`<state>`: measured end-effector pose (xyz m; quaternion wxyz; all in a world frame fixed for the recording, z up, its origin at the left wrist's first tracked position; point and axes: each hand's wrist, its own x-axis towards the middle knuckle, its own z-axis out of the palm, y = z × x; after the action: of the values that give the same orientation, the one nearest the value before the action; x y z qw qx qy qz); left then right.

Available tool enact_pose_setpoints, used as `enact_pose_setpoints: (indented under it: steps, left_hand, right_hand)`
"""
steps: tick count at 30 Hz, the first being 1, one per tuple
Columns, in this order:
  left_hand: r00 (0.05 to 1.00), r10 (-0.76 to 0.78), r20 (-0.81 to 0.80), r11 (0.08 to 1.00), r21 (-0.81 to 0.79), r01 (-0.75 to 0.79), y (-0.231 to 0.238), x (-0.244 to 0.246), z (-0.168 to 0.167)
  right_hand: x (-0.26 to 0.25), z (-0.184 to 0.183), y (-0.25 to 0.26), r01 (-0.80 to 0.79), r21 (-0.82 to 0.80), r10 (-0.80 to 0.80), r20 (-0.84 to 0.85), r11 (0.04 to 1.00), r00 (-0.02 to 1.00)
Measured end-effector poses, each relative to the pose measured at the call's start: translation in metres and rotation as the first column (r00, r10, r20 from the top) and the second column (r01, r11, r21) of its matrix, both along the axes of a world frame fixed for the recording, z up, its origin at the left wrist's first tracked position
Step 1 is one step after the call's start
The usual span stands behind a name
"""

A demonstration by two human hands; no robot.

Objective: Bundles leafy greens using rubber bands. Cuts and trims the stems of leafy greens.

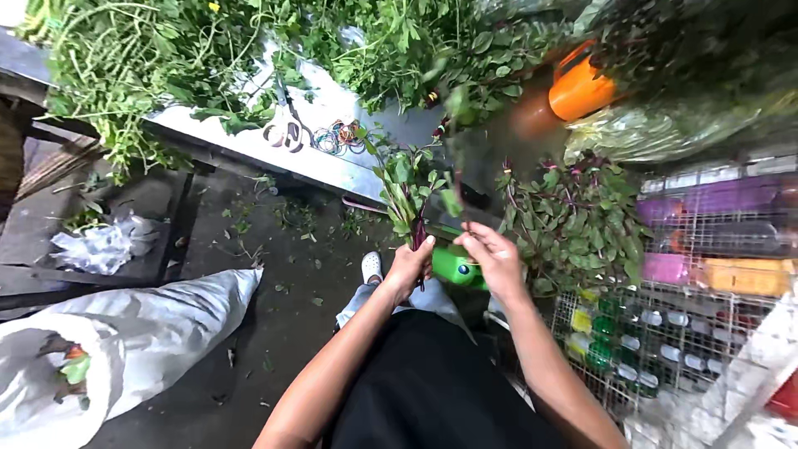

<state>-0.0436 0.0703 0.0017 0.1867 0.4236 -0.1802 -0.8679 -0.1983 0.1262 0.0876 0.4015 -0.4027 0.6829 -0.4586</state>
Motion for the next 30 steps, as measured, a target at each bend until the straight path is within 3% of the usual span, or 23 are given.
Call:
enact_pose_setpoints:
  steps: [5,8,14,17,21,24,30]
  left_hand:
    - [0.994,0.014,-0.108,1.000,-0.004,-0.014,0.003,0.007,-0.003]
    - [0.998,0.003,-0.061,0.999,-0.038,-0.005,0.001,0.007,-0.003]
    - [0.996,0.063,0.066,0.997,-0.039,-0.061,0.000,0.000,-0.003]
    - [0.987,0.066,0.144,0.997,-0.058,-0.058,0.000,-0.003,0.003]
    - [0.991,0.033,0.128,0.999,-0.046,-0.027,-0.001,-0.003,0.013]
    - [0.993,0.071,0.090,0.997,-0.010,-0.070,-0.006,-0.002,0.017]
    - [0.995,0.027,0.100,0.995,-0.099,-0.017,-0.014,0.001,0.019]
  right_hand:
    - [0.045,-0.020,0.000,-0.030,0.283,0.040,-0.028,0.959,0.999]
    - [0.053,-0.026,0.003,-0.022,0.311,0.052,-0.090,0.950,0.995]
    - [0.054,-0.030,0.007,-0.122,0.362,0.247,-0.323,0.924,0.913]
    - [0.056,-0.024,0.013,-0.093,0.351,0.221,-0.345,0.932,0.912]
    - [0.057,-0.029,0.022,-0.003,0.178,0.046,-0.239,0.984,0.970]
    - [0.056,-0.032,0.030,0.004,0.037,0.002,-0.171,0.999,0.985]
    - [0.055,-0.025,0.030,0.031,0.052,-0.034,0.061,0.998,0.998]
